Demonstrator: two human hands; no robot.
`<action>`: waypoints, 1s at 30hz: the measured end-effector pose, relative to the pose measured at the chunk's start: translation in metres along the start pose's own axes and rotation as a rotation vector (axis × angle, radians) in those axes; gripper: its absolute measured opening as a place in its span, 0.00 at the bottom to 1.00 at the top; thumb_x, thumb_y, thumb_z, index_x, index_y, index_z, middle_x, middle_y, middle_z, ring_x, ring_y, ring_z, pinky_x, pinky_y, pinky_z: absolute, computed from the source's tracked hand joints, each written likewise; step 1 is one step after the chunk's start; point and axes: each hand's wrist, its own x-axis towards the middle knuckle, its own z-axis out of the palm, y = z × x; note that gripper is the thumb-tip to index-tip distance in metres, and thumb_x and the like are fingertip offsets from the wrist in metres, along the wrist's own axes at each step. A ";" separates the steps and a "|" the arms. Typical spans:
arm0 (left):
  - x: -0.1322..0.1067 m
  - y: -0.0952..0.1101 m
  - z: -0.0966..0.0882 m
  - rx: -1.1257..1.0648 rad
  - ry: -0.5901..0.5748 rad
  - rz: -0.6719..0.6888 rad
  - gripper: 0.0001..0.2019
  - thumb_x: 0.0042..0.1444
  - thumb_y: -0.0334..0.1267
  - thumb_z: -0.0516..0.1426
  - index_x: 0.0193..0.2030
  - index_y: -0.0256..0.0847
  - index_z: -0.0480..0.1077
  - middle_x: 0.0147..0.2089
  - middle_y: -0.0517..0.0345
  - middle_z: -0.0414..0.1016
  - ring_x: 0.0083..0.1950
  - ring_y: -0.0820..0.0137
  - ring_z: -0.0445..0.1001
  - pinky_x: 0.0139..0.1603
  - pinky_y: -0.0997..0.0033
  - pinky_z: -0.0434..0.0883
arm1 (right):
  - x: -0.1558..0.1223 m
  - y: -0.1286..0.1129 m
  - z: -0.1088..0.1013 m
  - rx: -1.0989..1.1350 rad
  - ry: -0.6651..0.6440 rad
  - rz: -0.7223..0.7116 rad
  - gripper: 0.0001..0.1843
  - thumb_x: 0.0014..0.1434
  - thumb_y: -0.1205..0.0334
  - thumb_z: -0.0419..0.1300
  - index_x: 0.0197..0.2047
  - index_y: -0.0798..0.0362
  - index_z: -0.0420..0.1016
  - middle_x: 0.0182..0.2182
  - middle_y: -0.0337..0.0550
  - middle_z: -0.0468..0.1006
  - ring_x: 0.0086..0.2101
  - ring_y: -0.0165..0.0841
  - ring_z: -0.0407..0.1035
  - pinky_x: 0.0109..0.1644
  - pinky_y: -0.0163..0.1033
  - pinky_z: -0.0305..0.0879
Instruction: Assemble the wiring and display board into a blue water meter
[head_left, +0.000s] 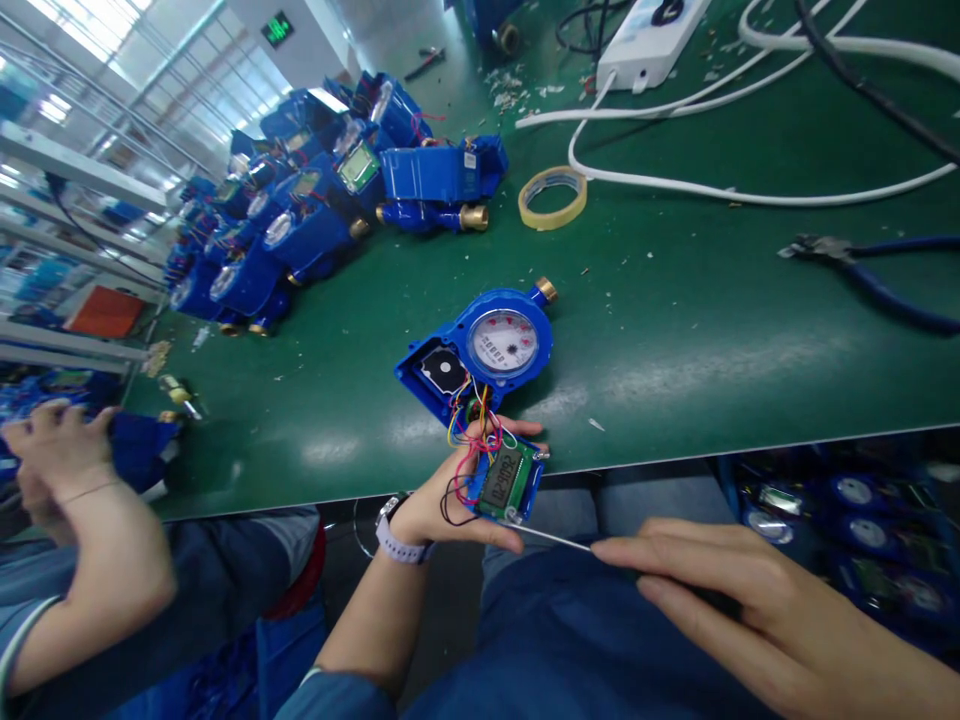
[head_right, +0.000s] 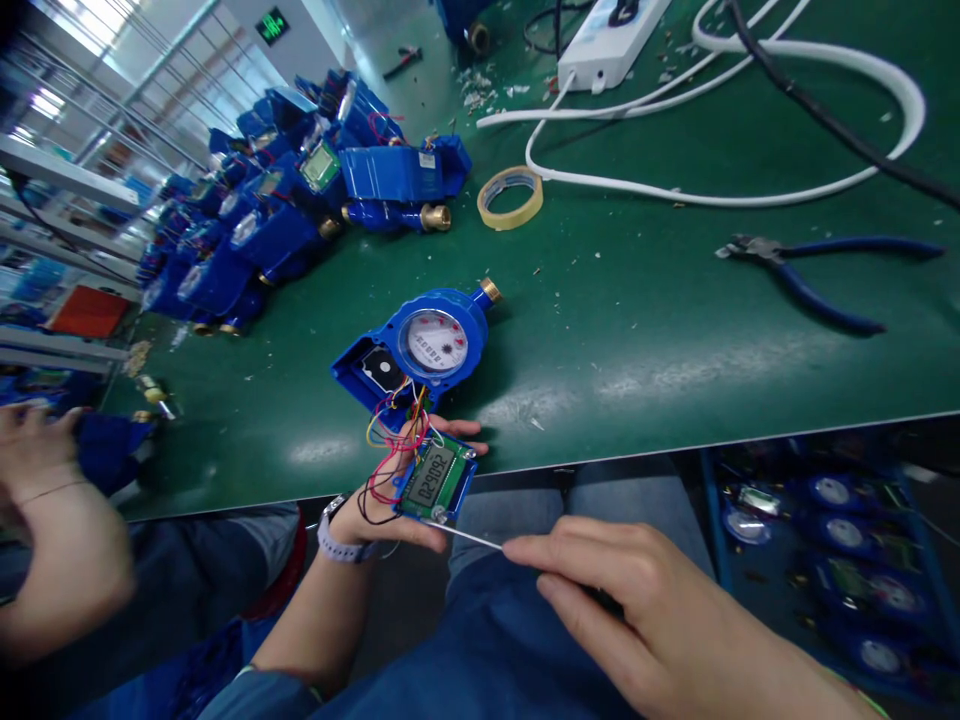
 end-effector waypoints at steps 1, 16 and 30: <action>0.002 0.003 0.000 0.008 -0.022 -0.009 0.53 0.36 0.45 0.75 0.68 0.47 0.53 0.67 0.38 0.60 0.64 0.47 0.69 0.67 0.45 0.63 | 0.000 0.001 0.000 -0.001 -0.001 0.002 0.15 0.67 0.57 0.55 0.53 0.40 0.79 0.43 0.37 0.82 0.41 0.37 0.78 0.43 0.34 0.78; 0.008 0.008 0.002 -0.012 -0.083 0.001 0.47 0.37 0.42 0.75 0.62 0.45 0.57 0.67 0.39 0.60 0.67 0.47 0.63 0.68 0.46 0.62 | -0.005 0.017 -0.009 -0.052 -0.119 -0.021 0.18 0.67 0.54 0.56 0.59 0.32 0.73 0.47 0.33 0.80 0.44 0.36 0.77 0.44 0.34 0.78; 0.004 -0.002 0.007 -0.124 -0.039 -0.005 0.46 0.33 0.38 0.76 0.58 0.48 0.58 0.66 0.42 0.63 0.59 0.53 0.72 0.62 0.50 0.68 | 0.013 0.030 -0.018 0.165 -0.191 0.184 0.13 0.65 0.47 0.58 0.48 0.35 0.81 0.38 0.35 0.82 0.33 0.36 0.79 0.35 0.32 0.78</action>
